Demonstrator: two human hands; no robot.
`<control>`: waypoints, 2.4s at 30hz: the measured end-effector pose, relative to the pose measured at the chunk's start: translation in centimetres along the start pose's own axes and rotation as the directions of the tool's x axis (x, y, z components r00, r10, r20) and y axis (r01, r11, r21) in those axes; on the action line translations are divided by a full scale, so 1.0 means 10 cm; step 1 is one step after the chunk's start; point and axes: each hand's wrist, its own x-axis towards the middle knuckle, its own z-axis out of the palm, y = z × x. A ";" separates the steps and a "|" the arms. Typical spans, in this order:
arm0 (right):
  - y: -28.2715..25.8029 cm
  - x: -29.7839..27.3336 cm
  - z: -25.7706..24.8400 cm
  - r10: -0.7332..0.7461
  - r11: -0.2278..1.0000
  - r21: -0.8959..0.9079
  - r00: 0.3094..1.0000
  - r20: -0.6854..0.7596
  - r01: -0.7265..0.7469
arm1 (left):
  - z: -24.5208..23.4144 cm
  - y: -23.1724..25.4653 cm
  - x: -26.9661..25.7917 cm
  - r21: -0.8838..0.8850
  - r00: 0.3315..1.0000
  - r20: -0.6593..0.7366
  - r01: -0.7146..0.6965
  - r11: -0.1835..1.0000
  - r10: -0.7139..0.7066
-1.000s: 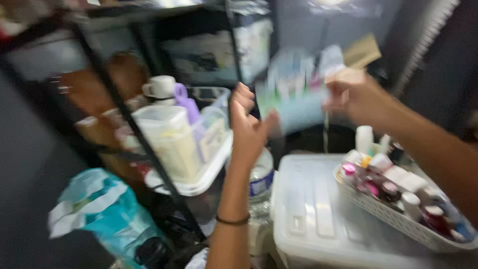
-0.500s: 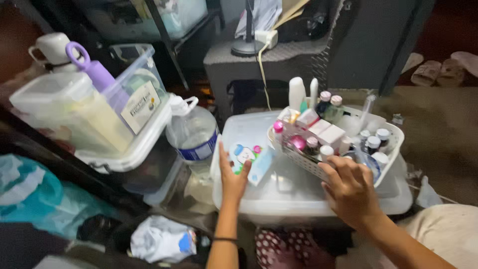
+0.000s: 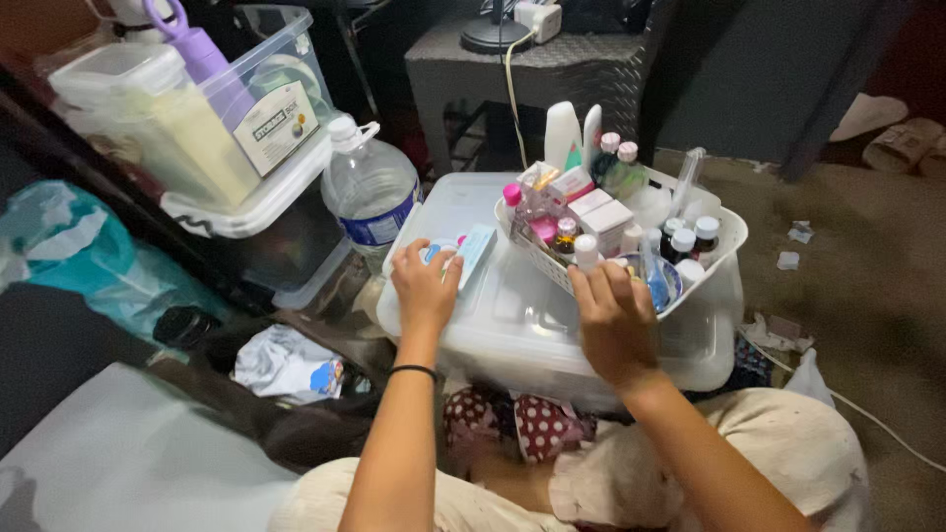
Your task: The person organizes a plastic storage box by folding and placing baby clothes into a bag, then arranging toiletries and small boxes on top of the closed box. The person handles a white cloth, several bottles, and small boxes, placing them in a basket and on the box lid.
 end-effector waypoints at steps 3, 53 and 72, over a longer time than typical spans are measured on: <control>0.07 -0.02 0.02 -0.003 1.000 0.016 1.000 0.010 0.003 | 0.05 0.20 -0.13 -0.034 1.000 0.006 0.011 0.999 -0.011; -1.74 1.22 1.42 0.086 0.619 0.756 0.975 0.206 -0.215 | 0.01 -0.82 0.30 0.048 0.854 0.394 -0.387 0.921 0.339; -1.01 0.53 0.70 0.068 0.910 0.396 0.985 0.157 -0.125 | -0.80 -0.03 0.62 0.004 0.785 0.616 -0.096 0.995 0.073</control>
